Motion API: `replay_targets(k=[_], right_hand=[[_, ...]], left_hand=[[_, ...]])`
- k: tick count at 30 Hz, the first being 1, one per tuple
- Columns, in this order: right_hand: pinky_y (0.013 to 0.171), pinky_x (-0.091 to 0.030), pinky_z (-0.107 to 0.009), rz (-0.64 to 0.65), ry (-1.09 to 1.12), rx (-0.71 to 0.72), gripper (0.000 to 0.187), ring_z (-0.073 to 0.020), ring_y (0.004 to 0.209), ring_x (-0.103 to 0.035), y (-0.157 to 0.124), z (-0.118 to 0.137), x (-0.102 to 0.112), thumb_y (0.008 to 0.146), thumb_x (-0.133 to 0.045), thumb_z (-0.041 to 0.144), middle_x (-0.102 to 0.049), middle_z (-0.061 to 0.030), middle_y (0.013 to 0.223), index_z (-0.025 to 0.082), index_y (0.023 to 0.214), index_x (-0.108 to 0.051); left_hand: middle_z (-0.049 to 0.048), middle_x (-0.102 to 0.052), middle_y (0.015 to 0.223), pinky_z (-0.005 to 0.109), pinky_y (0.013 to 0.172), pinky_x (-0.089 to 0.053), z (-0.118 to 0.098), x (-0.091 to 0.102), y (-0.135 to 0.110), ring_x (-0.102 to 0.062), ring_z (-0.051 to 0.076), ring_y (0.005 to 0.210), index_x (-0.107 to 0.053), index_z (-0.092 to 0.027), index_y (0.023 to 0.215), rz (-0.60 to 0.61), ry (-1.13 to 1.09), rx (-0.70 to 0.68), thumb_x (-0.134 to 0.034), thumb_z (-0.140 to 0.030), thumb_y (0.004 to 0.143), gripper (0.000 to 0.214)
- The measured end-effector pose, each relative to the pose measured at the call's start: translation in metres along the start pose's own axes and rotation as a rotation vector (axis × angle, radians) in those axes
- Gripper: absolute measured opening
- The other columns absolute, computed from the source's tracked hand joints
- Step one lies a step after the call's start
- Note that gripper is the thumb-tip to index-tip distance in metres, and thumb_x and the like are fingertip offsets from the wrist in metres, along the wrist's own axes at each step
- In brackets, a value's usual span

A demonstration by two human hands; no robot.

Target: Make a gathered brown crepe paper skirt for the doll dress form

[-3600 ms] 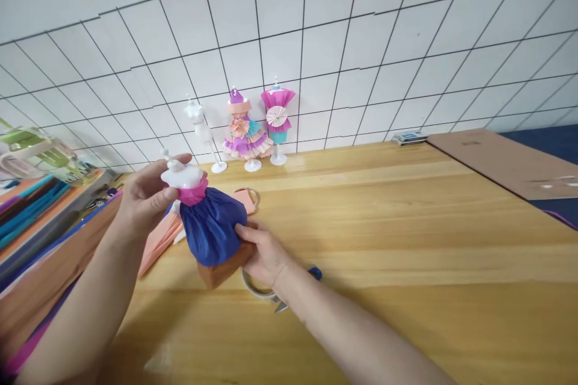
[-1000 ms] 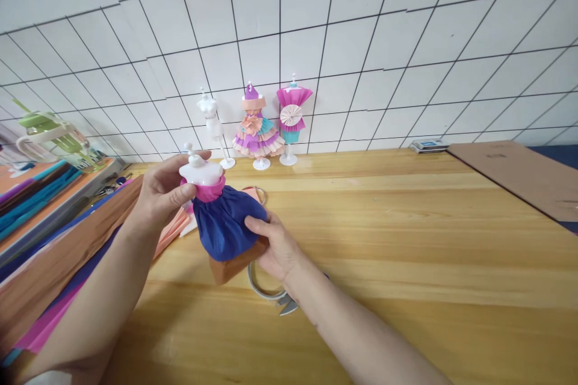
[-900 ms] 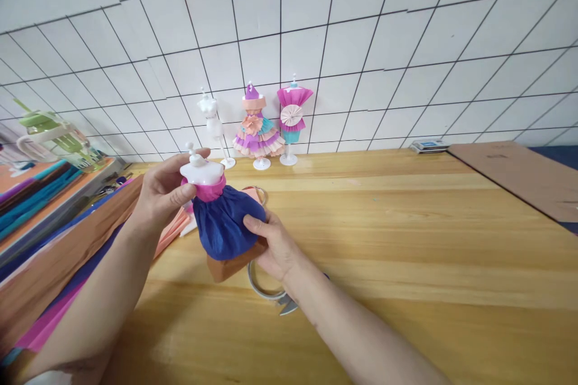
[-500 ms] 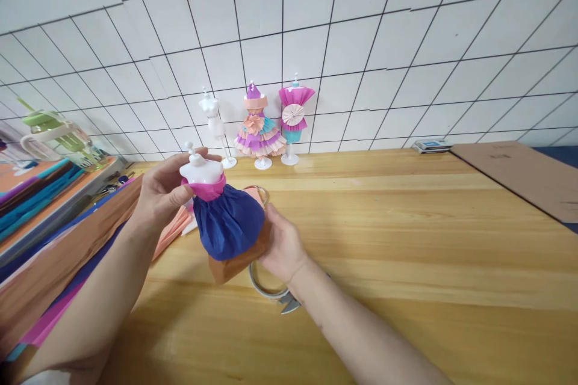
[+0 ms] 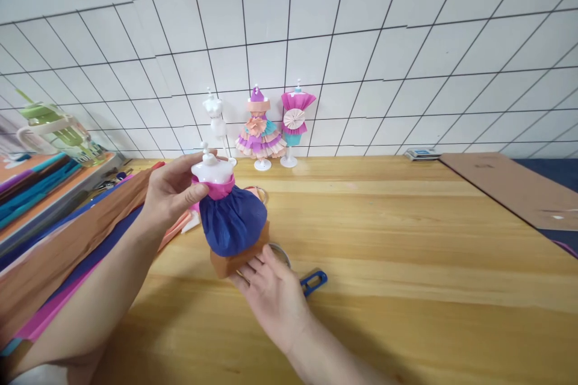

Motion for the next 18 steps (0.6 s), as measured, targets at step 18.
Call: replay_targets(k=[18], right_hand=[[0.064,-0.054,-0.028,-0.152,-0.057,0.104,0.022,-0.0168,0.066,-0.069,0.006,0.013,0.0,0.052,-0.084,0.015,-0.075,-0.0038,0.069,0.017,0.067,-0.069]], left_hand=[[0.0077,-0.067,0.117,0.038,0.092,-0.048,-0.004,0.0,-0.002,-0.063,0.026,0.104,-0.064,-0.027,0.12,-0.001,0.073,-0.046,-0.075,-0.028,0.074,0.047]])
Point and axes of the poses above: each hand's wrist, its own y-axis towards the middle knuckle, its own x-axis out of the back of the hand, z = x × y, the point moved 6 cm from there along y, towards the middle knuckle
